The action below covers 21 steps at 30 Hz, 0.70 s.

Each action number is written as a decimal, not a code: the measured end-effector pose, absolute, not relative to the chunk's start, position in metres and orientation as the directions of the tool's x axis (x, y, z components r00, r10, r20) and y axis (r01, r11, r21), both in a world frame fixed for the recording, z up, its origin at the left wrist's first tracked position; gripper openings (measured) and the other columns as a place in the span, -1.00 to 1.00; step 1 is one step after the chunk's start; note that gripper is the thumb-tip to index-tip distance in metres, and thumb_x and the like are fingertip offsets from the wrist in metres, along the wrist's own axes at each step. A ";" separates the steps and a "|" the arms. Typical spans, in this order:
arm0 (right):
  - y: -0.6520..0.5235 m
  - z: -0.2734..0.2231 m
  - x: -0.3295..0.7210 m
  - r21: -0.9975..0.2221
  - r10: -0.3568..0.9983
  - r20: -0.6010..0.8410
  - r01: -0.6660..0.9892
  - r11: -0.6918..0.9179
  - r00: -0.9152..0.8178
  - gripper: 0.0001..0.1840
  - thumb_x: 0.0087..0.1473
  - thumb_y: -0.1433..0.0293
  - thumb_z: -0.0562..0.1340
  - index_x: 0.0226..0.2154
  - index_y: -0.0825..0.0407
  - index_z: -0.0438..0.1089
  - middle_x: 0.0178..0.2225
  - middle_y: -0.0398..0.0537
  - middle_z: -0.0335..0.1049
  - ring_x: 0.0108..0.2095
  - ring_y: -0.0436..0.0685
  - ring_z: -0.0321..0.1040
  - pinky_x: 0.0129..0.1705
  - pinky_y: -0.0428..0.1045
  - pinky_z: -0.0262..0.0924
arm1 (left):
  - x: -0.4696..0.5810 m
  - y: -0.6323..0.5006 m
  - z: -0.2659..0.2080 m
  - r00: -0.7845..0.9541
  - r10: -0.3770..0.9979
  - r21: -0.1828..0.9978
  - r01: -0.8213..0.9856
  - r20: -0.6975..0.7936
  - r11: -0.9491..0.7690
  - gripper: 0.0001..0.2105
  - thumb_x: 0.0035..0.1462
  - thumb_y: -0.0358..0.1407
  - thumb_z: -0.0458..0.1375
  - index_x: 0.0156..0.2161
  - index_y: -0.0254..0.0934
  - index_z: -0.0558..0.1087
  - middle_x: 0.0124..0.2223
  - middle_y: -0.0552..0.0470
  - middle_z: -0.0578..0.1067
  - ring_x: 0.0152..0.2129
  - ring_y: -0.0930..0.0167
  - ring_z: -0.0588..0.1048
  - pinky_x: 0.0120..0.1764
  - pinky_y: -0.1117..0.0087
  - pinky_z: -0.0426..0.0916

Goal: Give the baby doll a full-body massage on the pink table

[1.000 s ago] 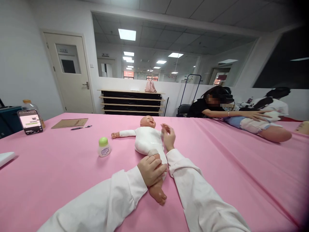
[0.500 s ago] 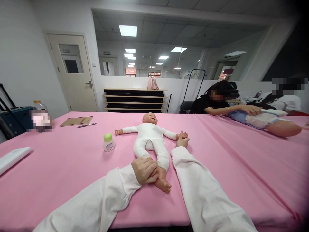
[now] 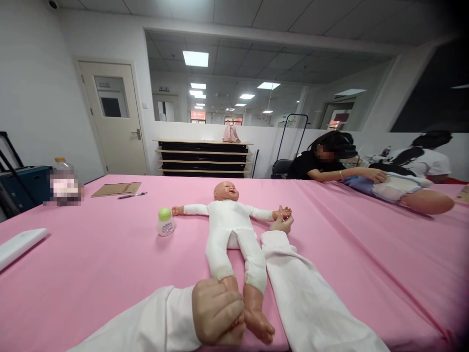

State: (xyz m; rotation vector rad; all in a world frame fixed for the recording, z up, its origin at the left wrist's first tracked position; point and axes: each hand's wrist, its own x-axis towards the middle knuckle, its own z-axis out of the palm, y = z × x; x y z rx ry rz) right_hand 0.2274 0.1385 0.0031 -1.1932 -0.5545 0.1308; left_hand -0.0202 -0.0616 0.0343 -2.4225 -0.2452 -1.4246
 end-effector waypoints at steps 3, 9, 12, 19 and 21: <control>0.141 0.020 0.225 -0.848 0.397 0.421 0.198 0.492 0.816 -0.59 0.02 0.33 0.03 -0.07 0.12 0.23 -0.02 0.10 0.29 -0.01 0.12 0.25 0.03 0.05 0.12 | -0.024 -0.062 0.052 0.487 -0.027 -0.182 0.273 0.873 -0.945 -0.93 0.06 -0.40 -0.03 -0.34 -0.33 0.27 -0.57 0.07 0.40 -0.70 0.51 0.29 -0.65 0.46 0.10; 0.149 0.076 0.198 -0.727 0.602 0.656 0.169 0.665 0.455 -0.60 -0.10 0.33 0.17 -0.14 0.09 0.33 -0.06 0.06 0.35 -0.09 0.11 0.30 -0.03 0.04 0.17 | -0.002 -0.025 0.093 0.510 -0.049 -0.199 0.243 0.859 -0.949 -0.87 0.15 -0.36 -0.07 -0.24 -0.36 0.27 -0.51 0.03 0.41 -0.56 0.46 0.38 -0.52 0.46 0.28; 0.151 0.086 0.179 -0.768 0.759 0.640 0.068 0.637 0.116 -0.63 -0.19 0.40 0.24 -0.21 0.06 0.40 -0.14 0.01 0.41 -0.15 0.13 0.34 -0.06 0.06 0.20 | 0.023 -0.002 0.092 0.566 -0.101 -0.261 0.209 0.818 -0.942 -0.84 0.19 -0.34 -0.12 -0.28 -0.35 0.27 -0.48 0.02 0.42 -0.51 0.45 0.40 -0.45 0.43 0.33; 0.156 0.058 0.159 -0.708 0.740 0.563 0.246 0.662 -0.368 -0.76 -0.21 0.42 0.27 -0.35 0.02 0.49 -0.28 -0.08 0.49 -0.14 0.16 0.36 0.02 0.10 0.14 | 0.064 0.028 0.047 0.730 -0.220 -0.369 0.047 0.647 -0.928 -0.79 0.20 -0.29 -0.12 -0.34 -0.35 0.30 -0.47 0.00 0.41 -0.51 0.45 0.38 -0.39 0.41 0.32; 0.154 0.051 0.159 -0.634 0.696 0.602 0.296 0.714 -0.390 -0.79 -0.16 0.41 0.25 -0.35 -0.01 0.49 -0.29 -0.11 0.49 -0.17 0.14 0.37 0.00 0.09 0.15 | 0.064 0.026 0.036 0.678 -0.207 -0.337 0.063 0.705 -0.939 -0.79 0.20 -0.29 -0.12 -0.32 -0.35 0.31 -0.44 -0.02 0.43 -0.48 0.45 0.38 -0.39 0.41 0.31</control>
